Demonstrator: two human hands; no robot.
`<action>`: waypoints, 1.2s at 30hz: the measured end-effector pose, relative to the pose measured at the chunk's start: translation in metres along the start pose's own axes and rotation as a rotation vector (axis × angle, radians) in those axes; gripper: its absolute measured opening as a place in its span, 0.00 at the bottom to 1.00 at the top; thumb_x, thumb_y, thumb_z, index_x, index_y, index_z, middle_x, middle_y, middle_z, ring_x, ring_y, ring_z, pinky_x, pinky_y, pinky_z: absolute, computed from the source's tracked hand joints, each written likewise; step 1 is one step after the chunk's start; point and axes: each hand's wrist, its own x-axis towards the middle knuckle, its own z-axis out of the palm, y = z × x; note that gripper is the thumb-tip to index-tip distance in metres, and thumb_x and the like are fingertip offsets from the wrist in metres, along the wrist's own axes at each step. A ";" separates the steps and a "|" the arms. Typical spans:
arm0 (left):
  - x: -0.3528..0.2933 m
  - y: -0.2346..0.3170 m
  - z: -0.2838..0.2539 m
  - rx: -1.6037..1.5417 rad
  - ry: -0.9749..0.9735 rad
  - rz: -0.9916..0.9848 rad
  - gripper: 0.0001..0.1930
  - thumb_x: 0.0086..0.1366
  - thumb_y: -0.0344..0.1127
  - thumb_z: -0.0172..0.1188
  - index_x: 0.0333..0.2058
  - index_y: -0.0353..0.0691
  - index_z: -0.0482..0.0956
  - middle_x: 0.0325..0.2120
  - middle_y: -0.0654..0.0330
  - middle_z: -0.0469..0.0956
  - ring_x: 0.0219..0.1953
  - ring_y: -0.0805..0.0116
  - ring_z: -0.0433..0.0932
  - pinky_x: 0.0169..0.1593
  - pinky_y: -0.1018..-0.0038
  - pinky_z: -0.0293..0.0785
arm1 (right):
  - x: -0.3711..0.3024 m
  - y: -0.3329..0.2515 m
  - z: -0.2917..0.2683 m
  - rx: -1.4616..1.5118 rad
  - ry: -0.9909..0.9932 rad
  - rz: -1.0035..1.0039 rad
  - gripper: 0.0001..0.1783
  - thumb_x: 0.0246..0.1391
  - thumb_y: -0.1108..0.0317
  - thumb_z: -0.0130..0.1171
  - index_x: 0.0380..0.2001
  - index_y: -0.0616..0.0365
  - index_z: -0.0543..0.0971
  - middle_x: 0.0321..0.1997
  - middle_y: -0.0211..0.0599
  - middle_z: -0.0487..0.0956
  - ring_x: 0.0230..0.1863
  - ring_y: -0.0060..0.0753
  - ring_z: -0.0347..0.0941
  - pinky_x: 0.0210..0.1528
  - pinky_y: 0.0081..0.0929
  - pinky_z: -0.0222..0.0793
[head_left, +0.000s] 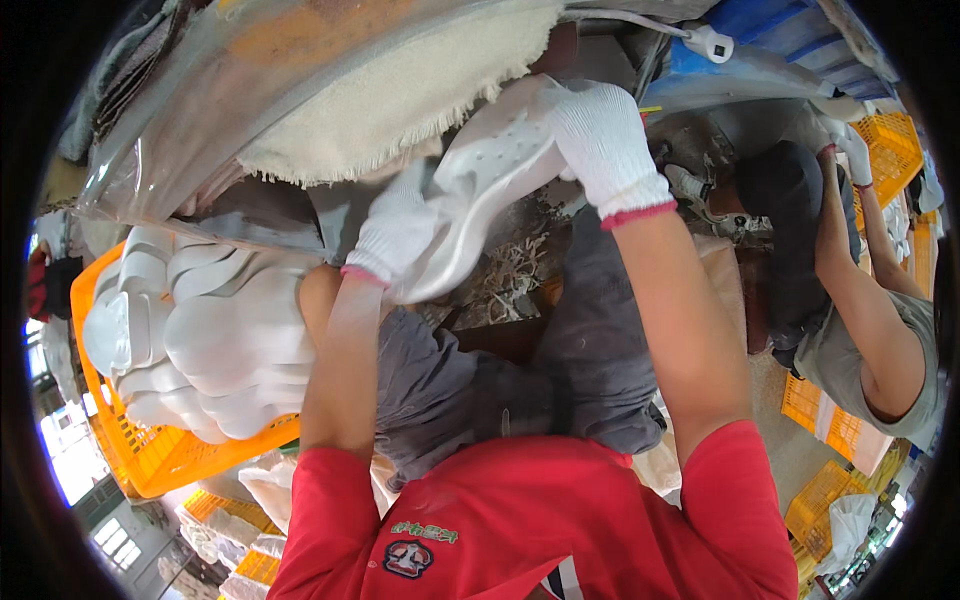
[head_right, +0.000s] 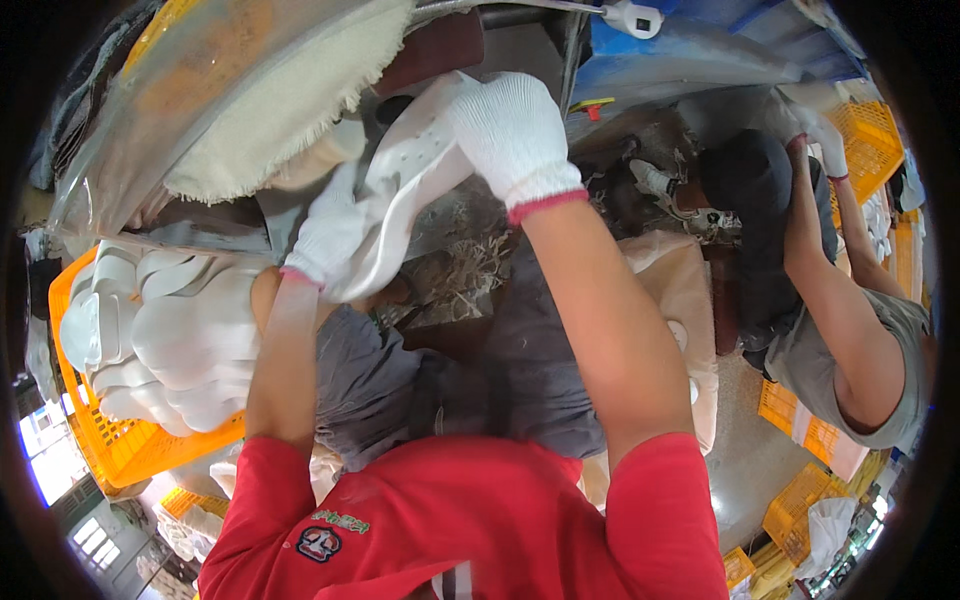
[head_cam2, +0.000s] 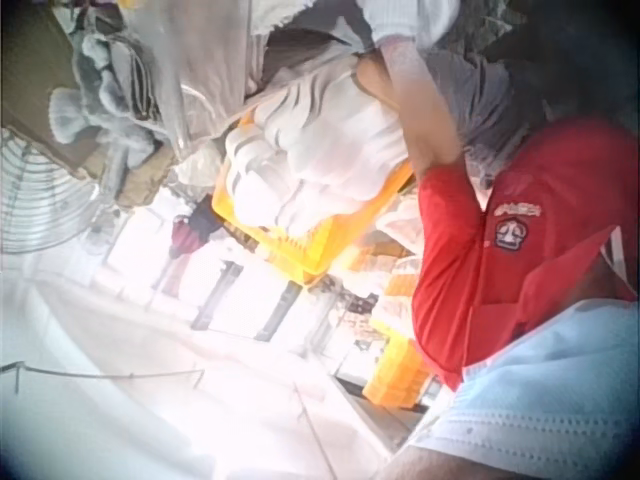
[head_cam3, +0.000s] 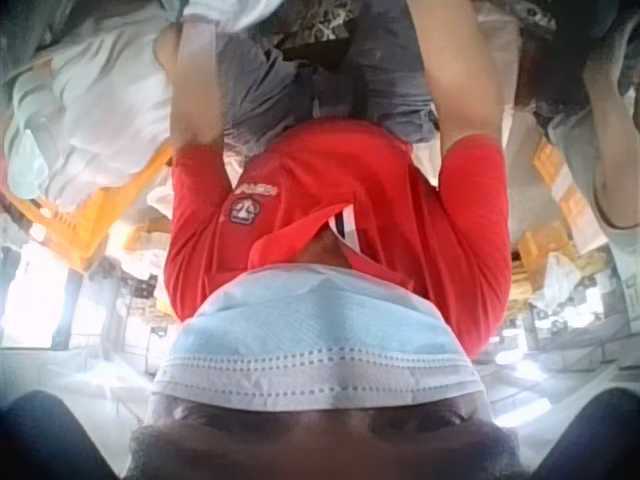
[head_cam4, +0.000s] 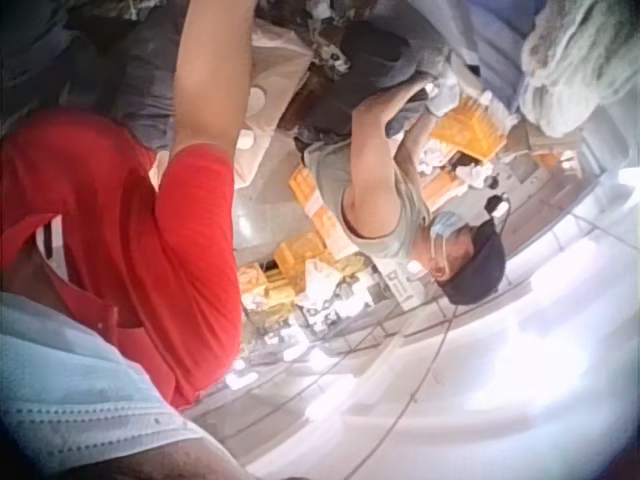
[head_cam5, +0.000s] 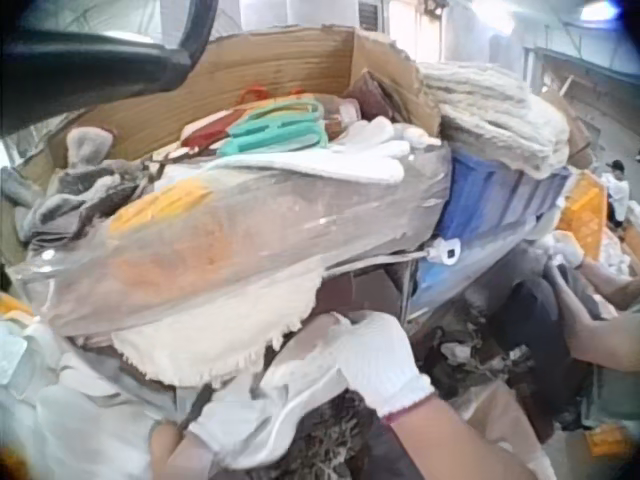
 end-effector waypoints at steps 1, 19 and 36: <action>-0.014 -0.001 0.007 -0.292 -0.086 0.012 0.29 0.71 0.48 0.70 0.64 0.36 0.81 0.52 0.50 0.88 0.54 0.58 0.87 0.63 0.66 0.80 | 0.003 0.001 0.001 0.169 0.067 0.000 0.13 0.53 0.64 0.70 0.38 0.62 0.91 0.37 0.55 0.89 0.45 0.55 0.88 0.49 0.44 0.85; -0.026 0.019 0.045 -1.766 -0.214 -0.122 0.38 0.81 0.71 0.47 0.66 0.42 0.77 0.57 0.50 0.84 0.58 0.49 0.83 0.63 0.53 0.82 | -0.130 -0.097 -0.044 0.628 0.165 -0.224 0.28 0.59 0.71 0.69 0.64 0.54 0.84 0.53 0.41 0.89 0.45 0.48 0.88 0.48 0.42 0.84; 0.009 -0.004 0.069 -1.382 0.015 0.194 0.23 0.84 0.54 0.48 0.55 0.39 0.78 0.50 0.53 0.84 0.53 0.54 0.86 0.62 0.55 0.81 | -0.029 -0.105 -0.033 0.870 -0.051 -0.107 0.16 0.65 0.56 0.66 0.46 0.55 0.87 0.39 0.50 0.86 0.44 0.59 0.84 0.47 0.47 0.80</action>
